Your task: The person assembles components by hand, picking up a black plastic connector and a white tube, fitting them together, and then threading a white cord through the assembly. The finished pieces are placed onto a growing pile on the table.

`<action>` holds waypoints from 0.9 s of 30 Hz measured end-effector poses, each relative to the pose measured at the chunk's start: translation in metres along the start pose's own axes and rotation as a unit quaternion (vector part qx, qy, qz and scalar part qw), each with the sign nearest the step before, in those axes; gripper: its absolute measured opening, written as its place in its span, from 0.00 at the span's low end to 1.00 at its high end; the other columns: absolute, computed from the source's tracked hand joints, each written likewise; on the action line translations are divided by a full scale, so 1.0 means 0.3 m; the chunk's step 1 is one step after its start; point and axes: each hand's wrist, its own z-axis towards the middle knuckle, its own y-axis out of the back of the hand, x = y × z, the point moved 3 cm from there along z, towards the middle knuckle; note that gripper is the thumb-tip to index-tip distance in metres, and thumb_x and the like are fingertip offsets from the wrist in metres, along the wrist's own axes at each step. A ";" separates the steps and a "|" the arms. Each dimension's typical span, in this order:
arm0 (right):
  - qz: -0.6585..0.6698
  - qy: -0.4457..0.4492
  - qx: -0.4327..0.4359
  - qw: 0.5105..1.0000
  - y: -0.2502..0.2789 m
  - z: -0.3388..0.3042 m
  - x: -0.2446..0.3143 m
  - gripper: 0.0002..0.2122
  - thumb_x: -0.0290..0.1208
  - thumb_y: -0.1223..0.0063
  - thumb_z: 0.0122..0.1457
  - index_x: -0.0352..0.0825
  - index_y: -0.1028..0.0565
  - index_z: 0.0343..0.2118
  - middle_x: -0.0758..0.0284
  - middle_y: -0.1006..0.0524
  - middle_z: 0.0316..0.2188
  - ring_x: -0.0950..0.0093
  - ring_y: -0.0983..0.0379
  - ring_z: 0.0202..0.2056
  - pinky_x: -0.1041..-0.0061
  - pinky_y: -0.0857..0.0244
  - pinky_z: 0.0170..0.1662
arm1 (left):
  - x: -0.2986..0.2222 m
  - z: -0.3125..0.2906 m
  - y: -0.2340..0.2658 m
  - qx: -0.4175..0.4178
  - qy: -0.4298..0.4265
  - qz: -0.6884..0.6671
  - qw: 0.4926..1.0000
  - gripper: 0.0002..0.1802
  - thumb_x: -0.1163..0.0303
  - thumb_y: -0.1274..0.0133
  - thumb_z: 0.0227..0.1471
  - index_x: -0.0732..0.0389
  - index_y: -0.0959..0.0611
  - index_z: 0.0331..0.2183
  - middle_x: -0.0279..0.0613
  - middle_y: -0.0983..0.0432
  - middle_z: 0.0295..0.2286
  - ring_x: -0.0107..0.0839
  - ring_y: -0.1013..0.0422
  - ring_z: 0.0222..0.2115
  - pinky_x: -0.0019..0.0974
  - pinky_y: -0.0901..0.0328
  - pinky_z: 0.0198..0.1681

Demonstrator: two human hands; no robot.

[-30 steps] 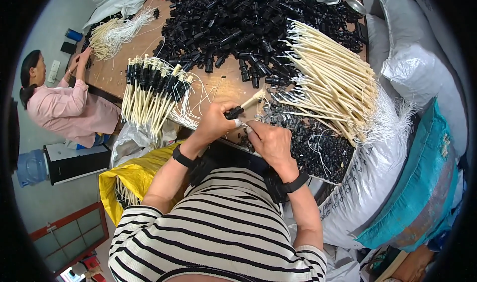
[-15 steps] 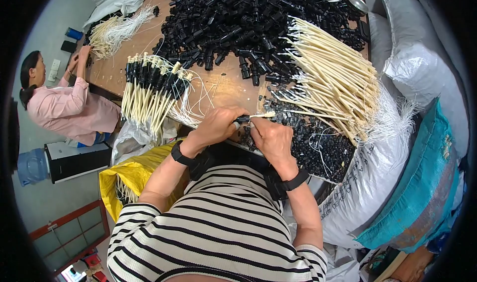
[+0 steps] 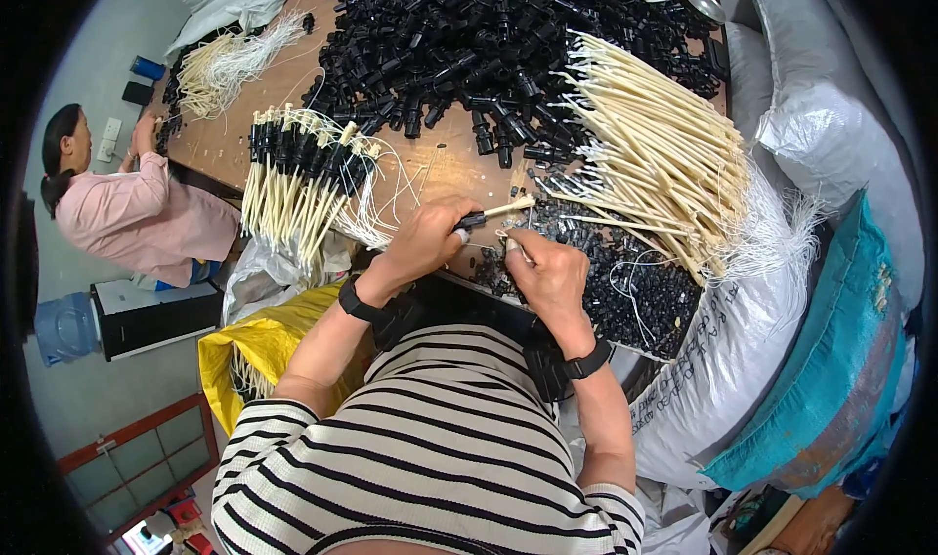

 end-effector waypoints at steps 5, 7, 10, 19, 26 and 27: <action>0.009 0.000 -0.014 1.000 -0.010 0.008 0.010 0.07 0.25 0.42 0.49 0.34 0.19 0.33 0.60 0.25 0.17 0.73 0.27 0.16 0.77 0.36 0.22 | -0.009 -0.011 -0.019 0.013 -0.012 -0.009 1.000 0.17 0.80 0.52 0.39 0.65 0.23 0.37 0.53 0.27 0.28 0.53 0.30 0.34 0.49 0.36 0.37; 0.013 0.001 -0.013 1.000 -0.017 0.007 0.006 0.07 0.24 0.42 0.49 0.34 0.19 0.33 0.60 0.25 0.17 0.73 0.27 0.16 0.77 0.36 0.22 | -0.021 -0.008 -0.019 0.007 -0.023 -0.022 0.999 0.16 0.80 0.53 0.38 0.66 0.23 0.35 0.53 0.27 0.27 0.54 0.30 0.33 0.51 0.36 0.36; 0.024 0.012 -0.015 1.000 -0.031 -0.002 -0.005 0.08 0.24 0.42 0.49 0.34 0.19 0.33 0.60 0.24 0.18 0.73 0.27 0.17 0.78 0.36 0.22 | -0.032 -0.011 -0.020 0.011 -0.028 -0.023 0.999 0.16 0.80 0.54 0.38 0.66 0.23 0.35 0.53 0.26 0.27 0.54 0.30 0.33 0.51 0.36 0.36; 0.051 -0.007 0.059 0.997 -0.031 -0.005 0.001 0.11 0.22 0.45 0.50 0.35 0.21 0.38 0.58 0.23 0.22 0.67 0.26 0.20 0.73 0.34 0.24 | -0.051 -0.013 -0.031 0.080 -0.023 -0.036 0.996 0.23 0.84 0.52 0.38 0.62 0.25 0.42 0.53 0.24 0.33 0.53 0.28 0.37 0.46 0.34 0.40; 0.034 0.054 0.102 0.993 -0.026 0.002 0.040 0.10 0.22 0.47 0.52 0.35 0.24 0.38 0.56 0.24 0.24 0.55 0.26 0.25 0.65 0.33 0.28 | -0.068 0.007 -0.014 0.104 0.036 -0.170 0.979 0.24 0.84 0.48 0.36 0.62 0.24 0.41 0.46 0.23 0.31 0.46 0.27 0.35 0.42 0.33 0.39; 0.014 0.041 0.096 0.994 -0.026 0.001 0.030 0.09 0.22 0.46 0.52 0.35 0.24 0.38 0.56 0.24 0.24 0.55 0.26 0.25 0.65 0.33 0.28 | -0.073 0.010 -0.005 0.059 0.067 -0.257 0.962 0.21 0.84 0.46 0.36 0.62 0.22 0.38 0.43 0.23 0.30 0.42 0.27 0.34 0.39 0.33 0.39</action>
